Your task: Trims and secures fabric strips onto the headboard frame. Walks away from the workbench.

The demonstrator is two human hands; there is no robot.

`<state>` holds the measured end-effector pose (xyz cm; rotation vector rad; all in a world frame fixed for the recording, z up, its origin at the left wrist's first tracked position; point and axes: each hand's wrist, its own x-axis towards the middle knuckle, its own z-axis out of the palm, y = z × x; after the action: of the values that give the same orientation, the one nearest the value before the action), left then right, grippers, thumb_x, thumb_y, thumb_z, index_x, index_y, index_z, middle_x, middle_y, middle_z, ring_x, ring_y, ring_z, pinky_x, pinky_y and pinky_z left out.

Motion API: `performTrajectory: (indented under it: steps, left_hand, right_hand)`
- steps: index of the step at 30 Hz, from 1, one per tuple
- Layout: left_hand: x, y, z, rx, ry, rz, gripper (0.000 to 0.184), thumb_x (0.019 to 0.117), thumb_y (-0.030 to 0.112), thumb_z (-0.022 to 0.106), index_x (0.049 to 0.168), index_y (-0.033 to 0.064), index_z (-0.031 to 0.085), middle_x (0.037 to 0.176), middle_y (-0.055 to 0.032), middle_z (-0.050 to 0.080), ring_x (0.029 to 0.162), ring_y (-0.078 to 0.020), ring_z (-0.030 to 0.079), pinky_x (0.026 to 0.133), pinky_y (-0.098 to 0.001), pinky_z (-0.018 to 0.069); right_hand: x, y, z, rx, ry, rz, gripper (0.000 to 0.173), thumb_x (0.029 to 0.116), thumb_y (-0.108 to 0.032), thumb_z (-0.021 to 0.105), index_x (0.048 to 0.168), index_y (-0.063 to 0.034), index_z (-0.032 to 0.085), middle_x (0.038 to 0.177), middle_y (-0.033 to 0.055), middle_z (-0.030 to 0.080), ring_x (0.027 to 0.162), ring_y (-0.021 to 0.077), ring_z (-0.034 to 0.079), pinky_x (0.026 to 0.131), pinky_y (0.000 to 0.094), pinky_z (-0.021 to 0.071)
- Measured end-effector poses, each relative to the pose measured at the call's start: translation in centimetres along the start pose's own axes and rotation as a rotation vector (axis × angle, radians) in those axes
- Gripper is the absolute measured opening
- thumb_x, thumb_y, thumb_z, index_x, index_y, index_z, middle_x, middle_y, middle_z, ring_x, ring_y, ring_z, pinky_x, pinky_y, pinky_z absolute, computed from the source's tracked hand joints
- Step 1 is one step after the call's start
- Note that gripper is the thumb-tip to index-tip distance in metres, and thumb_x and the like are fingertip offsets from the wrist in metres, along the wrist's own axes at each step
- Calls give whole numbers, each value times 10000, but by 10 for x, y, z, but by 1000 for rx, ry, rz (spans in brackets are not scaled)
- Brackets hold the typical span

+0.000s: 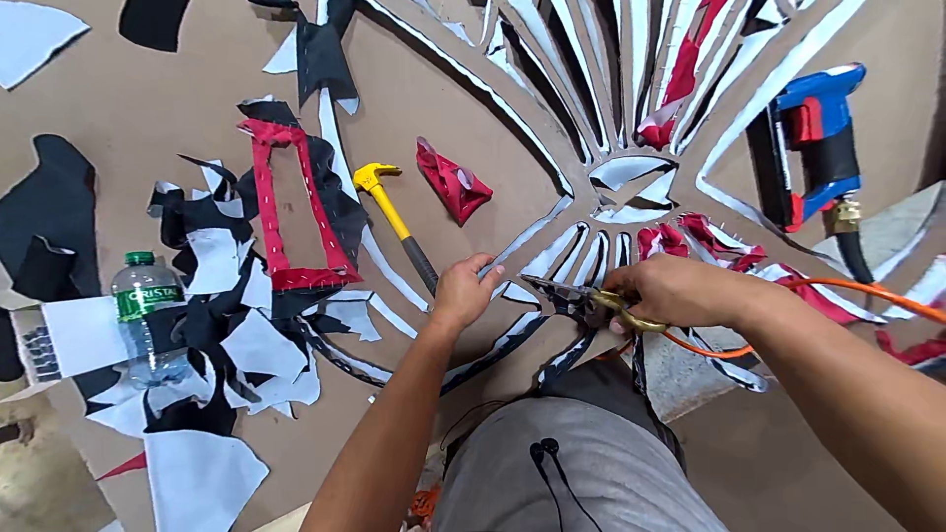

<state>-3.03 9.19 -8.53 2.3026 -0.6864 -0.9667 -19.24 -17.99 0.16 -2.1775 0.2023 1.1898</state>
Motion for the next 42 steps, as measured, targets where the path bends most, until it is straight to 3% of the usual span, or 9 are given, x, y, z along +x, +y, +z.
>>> performTrajectory:
  steps: [5,21,23,25,28,30,34,37,42]
  left_hand:
    - [0,-2,0,0,11,24,275,1033,341,613,1162,146,757,1075,-60,760,1013,-213,718,923,-530,558]
    - [2,-1,-1,-19,7,32,249,1028,327,624,1129,149,767,1084,-41,759,1005,-191,716,921,-512,559]
    - [1,-1,-2,-22,7,33,248,1025,328,631,1126,148,768,1072,-40,760,996,-193,714,914,-510,559]
    - [1,-1,-2,-29,-3,32,255,1024,334,636,1137,146,766,1076,-43,759,999,-193,714,919,-511,559]
    - [0,0,-2,-86,51,-9,261,1017,343,647,1136,141,762,1040,-39,762,959,-179,720,898,-490,574]
    - [-1,5,-6,-168,240,-76,323,1019,351,640,1169,78,724,1009,-84,754,896,-209,731,851,-486,603]
    - [29,29,-42,-175,507,-225,686,1017,471,590,1479,-12,431,1277,-226,632,1140,-354,646,995,-559,523]
    - [74,44,-57,-119,487,-304,875,952,547,662,1553,1,337,1369,-248,591,1270,-401,581,1073,-616,457]
    - [102,63,-60,48,275,-243,754,911,256,747,1555,85,395,1375,-242,600,1255,-426,597,1039,-658,468]
  right_hand:
    - [-1,-5,-9,-91,-8,12,330,864,-496,803,1048,-237,714,765,-52,658,697,114,632,672,391,553]
    - [-1,-24,-18,-287,3,35,259,898,-442,770,1043,-239,700,781,-28,654,736,167,646,680,443,546]
    - [-18,-17,-15,-257,98,8,254,877,-404,802,1055,-248,711,734,-47,651,673,147,638,625,437,548]
    - [-44,-3,-10,-150,242,58,340,873,-374,826,1161,-243,701,756,-46,678,663,138,653,622,442,573]
    - [-74,37,12,10,534,278,461,861,-318,848,1276,-229,670,858,46,729,749,267,700,675,592,574]
    - [-80,65,29,70,713,435,506,868,-223,843,1330,-181,638,939,149,730,826,394,702,714,695,535]
    - [-71,97,48,53,806,641,525,892,-135,766,1383,-94,585,1048,292,691,952,545,667,751,773,496]
    - [-59,93,45,21,781,669,515,903,-157,744,1386,-94,578,1019,306,683,920,548,671,716,740,516]
    - [-64,50,43,114,892,705,455,957,-244,679,1369,-69,594,988,295,697,889,543,681,677,735,511]
